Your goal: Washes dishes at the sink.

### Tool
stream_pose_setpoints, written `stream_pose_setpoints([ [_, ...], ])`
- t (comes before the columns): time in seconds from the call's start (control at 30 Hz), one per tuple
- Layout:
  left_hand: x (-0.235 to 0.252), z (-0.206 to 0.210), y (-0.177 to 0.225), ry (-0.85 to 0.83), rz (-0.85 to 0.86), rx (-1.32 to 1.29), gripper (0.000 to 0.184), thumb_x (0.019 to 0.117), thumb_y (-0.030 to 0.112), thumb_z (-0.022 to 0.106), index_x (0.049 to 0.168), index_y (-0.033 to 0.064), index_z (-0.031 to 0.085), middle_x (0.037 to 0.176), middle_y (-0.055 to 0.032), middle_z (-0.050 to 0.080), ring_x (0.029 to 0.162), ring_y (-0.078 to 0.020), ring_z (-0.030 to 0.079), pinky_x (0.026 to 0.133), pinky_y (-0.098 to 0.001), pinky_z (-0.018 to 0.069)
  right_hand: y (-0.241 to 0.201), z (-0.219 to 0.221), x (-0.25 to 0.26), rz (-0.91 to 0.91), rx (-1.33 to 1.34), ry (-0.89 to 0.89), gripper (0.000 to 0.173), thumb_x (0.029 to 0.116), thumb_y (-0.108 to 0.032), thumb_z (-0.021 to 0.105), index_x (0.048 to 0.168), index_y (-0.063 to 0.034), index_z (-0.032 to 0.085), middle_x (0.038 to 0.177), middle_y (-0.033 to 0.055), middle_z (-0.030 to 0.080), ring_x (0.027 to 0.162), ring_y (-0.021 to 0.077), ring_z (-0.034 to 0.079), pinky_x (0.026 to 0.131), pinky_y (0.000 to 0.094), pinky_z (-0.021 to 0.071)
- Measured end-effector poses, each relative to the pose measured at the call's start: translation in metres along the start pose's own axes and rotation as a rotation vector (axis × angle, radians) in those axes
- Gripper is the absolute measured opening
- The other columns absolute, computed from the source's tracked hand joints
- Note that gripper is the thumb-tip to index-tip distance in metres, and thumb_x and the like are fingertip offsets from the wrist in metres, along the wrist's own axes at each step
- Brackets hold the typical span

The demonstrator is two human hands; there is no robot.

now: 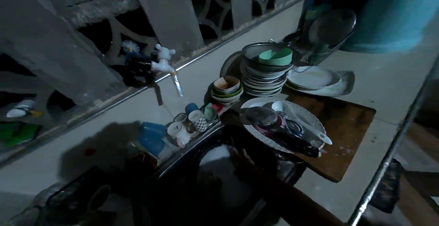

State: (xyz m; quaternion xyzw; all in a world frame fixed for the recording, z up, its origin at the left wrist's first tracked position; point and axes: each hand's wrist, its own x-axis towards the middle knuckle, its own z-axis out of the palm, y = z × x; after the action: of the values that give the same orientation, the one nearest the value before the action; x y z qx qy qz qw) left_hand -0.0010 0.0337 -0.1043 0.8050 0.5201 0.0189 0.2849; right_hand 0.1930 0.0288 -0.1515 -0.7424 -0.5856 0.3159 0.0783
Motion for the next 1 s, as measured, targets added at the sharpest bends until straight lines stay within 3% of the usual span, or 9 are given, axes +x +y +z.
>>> stream_pose_setpoints([
  [0.07,-0.002,-0.011,0.008,-0.137,-0.032,0.099,0.056,0.1115,0.031,0.039,0.154,-0.0059,0.036,0.163,-0.0276,0.029,0.154,-0.0426,0.024,0.125,-0.0505,0.0197,-0.006,0.002,-0.006,0.062,-0.010,-0.024,0.082,0.0981,-0.035,0.067,0.162,-0.0054,0.025,0.172,0.0166,0.008,0.157,0.0427,-0.005,0.127,0.0551,0.0054],
  [0.17,-0.011,-0.019,0.004,-0.144,-0.082,0.009,0.053,0.1103,0.029,0.046,0.151,-0.0050,0.040,0.154,-0.0271,0.044,0.143,-0.0393,0.043,0.116,-0.0475,0.0375,-0.030,0.004,-0.014,0.108,-0.249,-0.177,0.061,0.1076,-0.029,0.049,0.154,0.0093,0.035,0.167,0.0289,0.017,0.156,0.0465,0.001,0.126,0.0581,-0.0051],
  [0.37,-0.011,-0.025,0.020,-0.306,-0.274,-0.168,0.041,0.1091,0.016,0.046,0.144,-0.0043,0.050,0.151,-0.0226,0.049,0.143,-0.0324,0.044,0.118,-0.0435,0.0342,-0.049,0.032,-0.021,0.182,-0.582,-0.370,0.036,0.1027,-0.019,0.054,0.128,0.0039,0.064,0.141,0.0241,0.058,0.133,0.0468,0.050,0.103,0.0689,0.0398],
  [0.47,-0.031,-0.023,0.011,-0.284,-0.233,-0.131,0.041,0.1118,0.019,0.040,0.147,0.0003,0.050,0.152,-0.0194,0.049,0.141,-0.0319,0.047,0.118,-0.0451,0.0361,-0.070,-0.008,-0.048,0.230,-0.441,-0.358,0.034,0.1017,-0.014,0.054,0.128,0.0063,0.061,0.136,0.0270,0.058,0.125,0.0464,0.056,0.095,0.0654,0.0463],
  [0.53,-0.006,-0.028,-0.032,-0.425,0.189,-0.075,0.046,0.1106,0.018,0.039,0.140,-0.0162,0.047,0.138,-0.0385,0.053,0.127,-0.0457,0.058,0.102,-0.0468,0.0517,-0.071,-0.026,-0.052,0.263,-0.333,-0.275,0.036,0.1016,-0.018,0.056,0.127,0.0064,0.062,0.135,0.0285,0.058,0.123,0.0477,0.057,0.094,0.0674,0.0468],
  [0.57,-0.004,-0.030,-0.025,-0.408,0.101,-0.153,0.044,0.1104,0.016,0.042,0.138,-0.0167,0.049,0.137,-0.0384,0.053,0.127,-0.0455,0.057,0.104,-0.0478,0.0494,-0.074,-0.037,-0.057,0.273,-0.312,-0.230,0.035,0.1013,-0.018,0.056,0.126,0.0062,0.062,0.135,0.0287,0.059,0.123,0.0479,0.058,0.094,0.0677,0.0471],
  [0.67,-0.026,-0.055,0.040,-0.163,-0.382,-0.496,0.039,0.1119,0.019,0.040,0.142,-0.0046,0.049,0.138,-0.0222,0.056,0.122,-0.0284,0.056,0.103,-0.0393,0.0439,-0.090,-0.075,-0.079,0.317,-0.211,-0.113,0.034,0.1035,-0.010,0.050,0.132,0.0075,0.057,0.138,0.0287,0.057,0.126,0.0465,0.057,0.096,0.0635,0.0485],
  [0.87,0.032,-0.045,0.040,0.060,-0.128,-1.334,0.035,0.1075,0.014,0.041,0.140,0.0012,0.047,0.116,-0.0173,0.061,0.094,-0.0239,0.062,0.078,-0.0414,0.0545,-0.084,-0.071,-0.103,0.034,0.169,0.141,0.052,0.1061,-0.014,0.047,0.152,0.0064,0.034,0.136,0.0332,0.055,0.126,0.0456,0.057,0.106,0.0567,0.0453],
  [1.0,0.027,-0.068,0.086,0.197,0.017,-1.691,0.030,0.1058,0.009,0.036,0.133,0.0026,0.047,0.098,-0.0106,0.061,0.078,-0.0183,0.063,0.070,-0.0333,0.0564,-0.086,-0.048,-0.103,-0.098,0.543,0.282,0.057,0.0986,-0.009,0.061,0.148,0.0071,0.037,0.114,0.0265,0.064,0.095,0.0344,0.067,0.088,0.0475,0.0545],
])
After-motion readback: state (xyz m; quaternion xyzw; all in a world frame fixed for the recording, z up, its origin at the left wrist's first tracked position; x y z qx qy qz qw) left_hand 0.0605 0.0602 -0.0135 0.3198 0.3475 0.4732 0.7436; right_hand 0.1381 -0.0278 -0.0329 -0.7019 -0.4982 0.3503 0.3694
